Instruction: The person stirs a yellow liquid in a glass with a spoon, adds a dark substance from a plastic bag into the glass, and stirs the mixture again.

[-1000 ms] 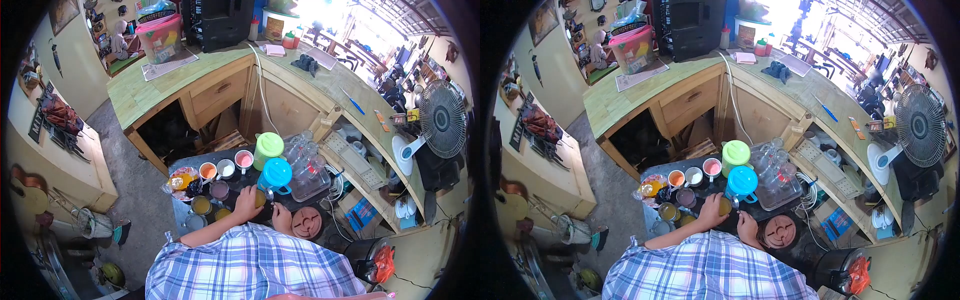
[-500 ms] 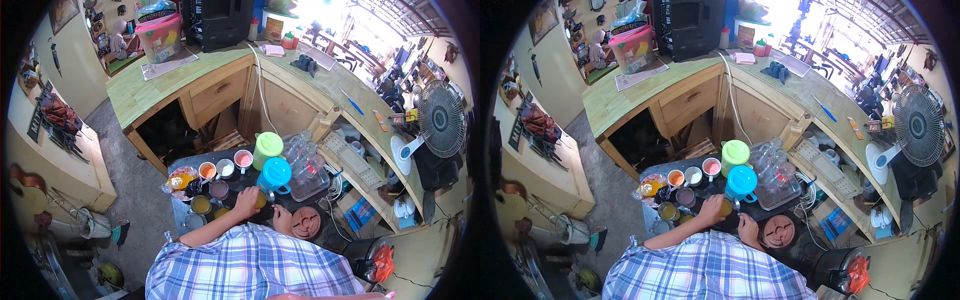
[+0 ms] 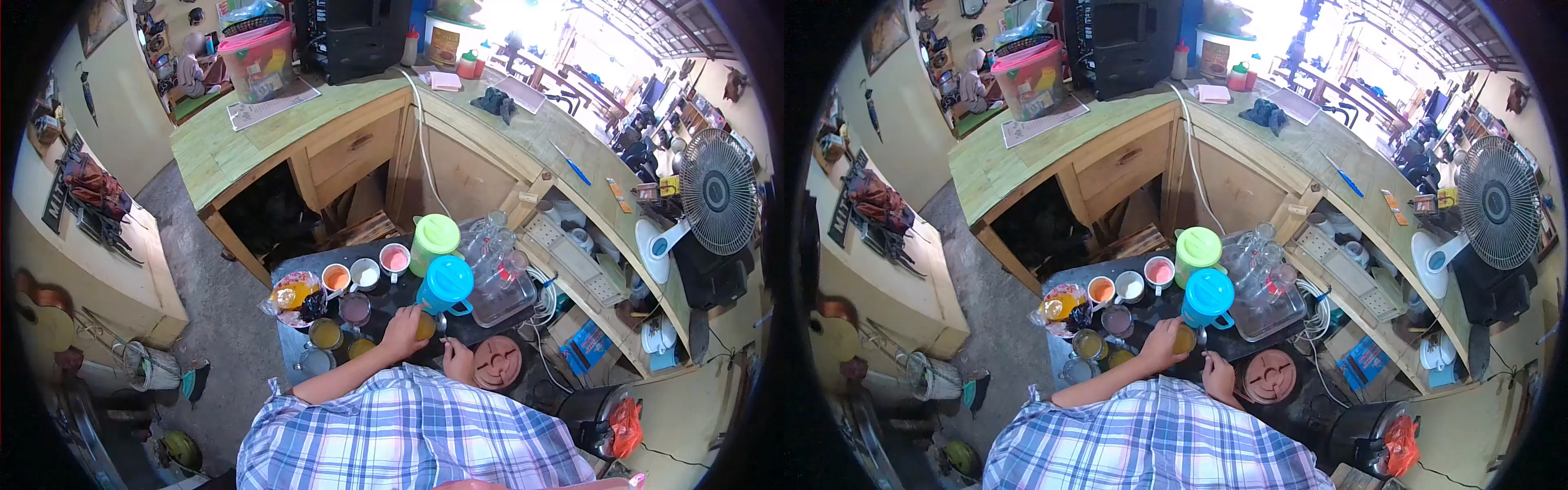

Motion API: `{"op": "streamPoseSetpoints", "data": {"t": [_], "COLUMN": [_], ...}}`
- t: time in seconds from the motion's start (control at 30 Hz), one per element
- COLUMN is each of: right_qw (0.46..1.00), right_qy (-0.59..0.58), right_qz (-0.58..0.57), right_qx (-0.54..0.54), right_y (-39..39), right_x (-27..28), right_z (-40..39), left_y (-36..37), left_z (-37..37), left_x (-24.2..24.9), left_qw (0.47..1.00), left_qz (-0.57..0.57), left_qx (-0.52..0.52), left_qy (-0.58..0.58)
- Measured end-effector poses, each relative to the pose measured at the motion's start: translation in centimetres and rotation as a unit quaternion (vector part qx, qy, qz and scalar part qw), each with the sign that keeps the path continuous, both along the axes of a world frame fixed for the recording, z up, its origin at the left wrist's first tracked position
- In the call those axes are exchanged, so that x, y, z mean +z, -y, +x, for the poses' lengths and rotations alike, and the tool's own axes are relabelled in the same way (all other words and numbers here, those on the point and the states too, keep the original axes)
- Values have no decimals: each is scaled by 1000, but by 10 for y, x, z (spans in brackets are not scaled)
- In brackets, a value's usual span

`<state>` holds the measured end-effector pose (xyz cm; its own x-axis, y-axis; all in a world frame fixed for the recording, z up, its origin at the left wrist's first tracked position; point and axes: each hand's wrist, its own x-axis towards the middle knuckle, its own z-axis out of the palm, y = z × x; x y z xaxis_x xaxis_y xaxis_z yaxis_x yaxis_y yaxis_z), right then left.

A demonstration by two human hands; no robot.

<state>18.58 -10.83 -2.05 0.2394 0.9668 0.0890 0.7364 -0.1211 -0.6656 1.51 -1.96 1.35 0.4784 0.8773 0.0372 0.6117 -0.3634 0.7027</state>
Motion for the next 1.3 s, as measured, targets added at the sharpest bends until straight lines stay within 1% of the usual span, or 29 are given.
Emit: {"op": "streamPoseSetpoints", "data": {"t": [0.03,0.07,0.17,0.23,0.3,0.37,0.43,0.5,0.57,0.6,0.63,0.67,0.7,0.73,0.77,0.8,0.83,0.87,0.97,1.03,1.07,1.13,1.17,1.23,1.3], "right_qw": [999,999,998,1000,999,998,999,1000,999,999,999,999,1000,998,998,1000,1000,1000,1000,997,997,1000,1000,999,999], "right_qy": [-25,-26,-39,-27,-27,-26,-8,-25,-41,-36,-30,-30,-7,16,15,2,-11,-12,17,30,29,-12,-12,-43,-32], "right_qz": [47,46,41,16,32,49,-38,-18,-1,13,25,25,-18,-60,-60,-22,15,14,-13,-64,-63,25,25,-16,2], "right_qx": [0,0,-13,-4,-7,-9,-15,-3,9,-10,-30,-30,-12,5,6,0,-6,-6,-18,13,13,-11,-12,-7,-3], "right_y": [-2,-2,1,0,-1,1,3,3,2,1,1,3,4,5,6,4,3,2,5,7,5,2,2,0,-1], "right_x": [-1,-3,-2,-3,-5,-9,-13,-13,-9,1,7,-2,-7,-13,-18,-5,2,-2,-13,-11,-11,0,-3,-8,-6], "right_z": [0,0,-1,-1,-1,1,5,5,4,1,-1,2,2,4,5,2,0,0,3,3,3,0,1,0,-1], "left_y": [-2,-3,-3,-3,-4,-6,-7,-7,-6,-4,-1,2,3,4,4,4,3,3,-1,-2,-3,-7,-8,-10,-12], "left_z": [1,1,2,3,2,1,-1,-3,-5,-5,-5,-5,-4,-4,-5,-5,-6,-6,-7,-7,-7,-7,-8,-9,-12], "left_x": [-2,-4,1,-1,-4,-8,-3,-2,-4,-2,-1,1,1,2,2,3,4,5,4,-1,-3,-6,-8,-4,-2], "left_qw": [1000,999,998,998,997,997,995,993,986,986,984,980,980,990,996,996,998,999,998,997,995,995,994,993,991], "left_qz": [21,41,42,50,59,35,37,38,63,63,88,112,112,95,78,78,53,28,48,64,79,73,67,58,51], "left_qx": [0,0,-11,-16,-19,-45,-63,-82,-117,-117,-114,-112,-113,-72,-30,-29,-26,-24,-35,-42,-48,-60,-73,-84,-93], "left_qy": [-10,-20,-38,-45,-54,-51,-63,-74,-102,-101,-109,-118,-118,-74,-31,-32,-32,-32,-25,-28,-31,-38,-44,-62,-80]}}
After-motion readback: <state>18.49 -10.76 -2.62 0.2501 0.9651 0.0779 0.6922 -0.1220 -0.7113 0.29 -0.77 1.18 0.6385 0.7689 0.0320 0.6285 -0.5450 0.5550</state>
